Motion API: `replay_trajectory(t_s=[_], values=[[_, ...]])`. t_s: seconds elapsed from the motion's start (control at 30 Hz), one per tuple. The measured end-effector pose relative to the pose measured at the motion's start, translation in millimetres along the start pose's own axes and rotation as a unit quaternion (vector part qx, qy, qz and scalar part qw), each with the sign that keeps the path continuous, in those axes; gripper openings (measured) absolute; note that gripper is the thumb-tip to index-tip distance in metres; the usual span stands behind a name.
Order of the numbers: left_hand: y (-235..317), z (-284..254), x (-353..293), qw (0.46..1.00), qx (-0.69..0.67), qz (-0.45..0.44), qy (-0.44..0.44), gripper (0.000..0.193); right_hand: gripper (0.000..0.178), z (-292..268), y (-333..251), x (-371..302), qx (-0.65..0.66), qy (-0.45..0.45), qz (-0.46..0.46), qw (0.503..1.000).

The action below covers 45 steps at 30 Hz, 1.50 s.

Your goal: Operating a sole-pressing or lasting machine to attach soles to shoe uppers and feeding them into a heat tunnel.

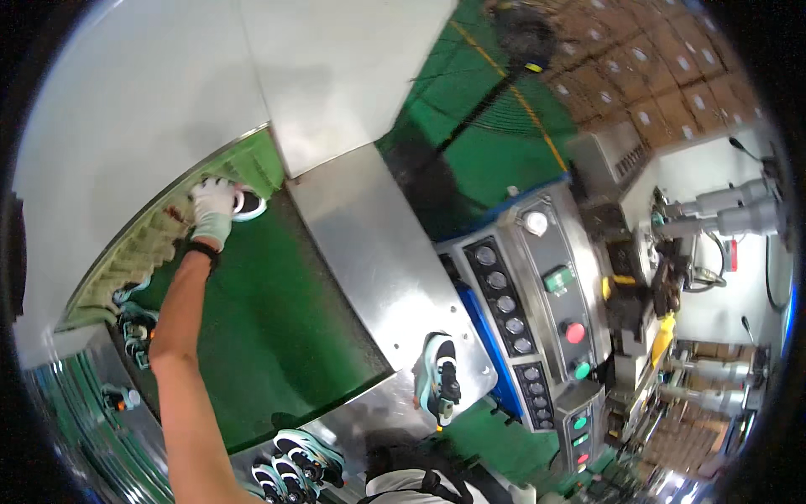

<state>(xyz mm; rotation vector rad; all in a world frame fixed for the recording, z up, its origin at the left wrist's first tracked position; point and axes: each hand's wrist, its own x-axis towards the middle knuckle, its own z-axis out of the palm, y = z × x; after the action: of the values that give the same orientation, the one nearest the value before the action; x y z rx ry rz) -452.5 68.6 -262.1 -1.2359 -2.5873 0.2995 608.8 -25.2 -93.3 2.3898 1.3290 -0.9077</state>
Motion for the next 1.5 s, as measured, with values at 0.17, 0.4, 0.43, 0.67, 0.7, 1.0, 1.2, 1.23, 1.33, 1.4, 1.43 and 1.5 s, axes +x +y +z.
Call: replay_trajectory(t_s=[0.17, 0.4, 0.43, 0.67, 0.7, 1.0, 1.2, 1.23, 1.33, 1.4, 1.43, 1.5], values=[[50, -18, -73, 0.97, -0.077, 0.122, -0.197, 0.017, 0.044, 22, -47, -3, 0.179, 0.008, -0.115, 0.977], [143, -247, -238, 0.912, -0.056, 0.245, -0.324, 0.04, 0.078, 36, -147, 1, 0.042, -0.061, -0.17, 0.983], [139, -228, -265, 0.915, -0.222, 0.196, -0.273, 0.04, 0.08, 30, -173, -5, 0.077, -0.093, -0.202, 0.972], [261, -405, -293, 0.644, -0.702, 0.145, -0.268, 0.049, 0.066, -17, -305, -36, 0.29, -0.284, -0.382, 0.831], [267, -425, -293, 0.536, -0.739, 0.159, -0.376, 0.056, 0.065, -6, -310, -29, 0.446, -0.487, -0.333, 0.673], [406, -540, -225, 0.578, -0.723, 0.325, -0.195, 0.056, 0.07, -110, -289, -18, 0.623, -0.575, -0.28, 0.45], [473, -546, -194, 0.613, -0.75, 0.21, -0.132, 0.048, 0.078, -169, -219, 38, 0.728, -0.382, -0.29, 0.489], [481, -546, -183, 0.615, -0.751, 0.21, -0.118, 0.05, 0.076, -169, -212, 45, 0.753, -0.363, -0.296, 0.463], [517, -561, -138, 0.625, -0.733, 0.258, -0.079, 0.055, 0.078, -183, -201, 50, 0.774, -0.333, -0.347, 0.411], [534, -566, -103, 0.646, -0.712, 0.268, -0.057, 0.059, 0.082, -190, -207, 48, 0.78, -0.324, -0.332, 0.42], [543, -562, -86, 0.659, -0.703, 0.262, -0.053, 0.062, 0.082, -191, -212, 48, 0.784, -0.318, -0.331, 0.418], [547, -546, -51, 0.664, -0.7, 0.254, -0.069, 0.068, 0.081, -187, -216, 43, 0.794, -0.308, -0.318, 0.417]])
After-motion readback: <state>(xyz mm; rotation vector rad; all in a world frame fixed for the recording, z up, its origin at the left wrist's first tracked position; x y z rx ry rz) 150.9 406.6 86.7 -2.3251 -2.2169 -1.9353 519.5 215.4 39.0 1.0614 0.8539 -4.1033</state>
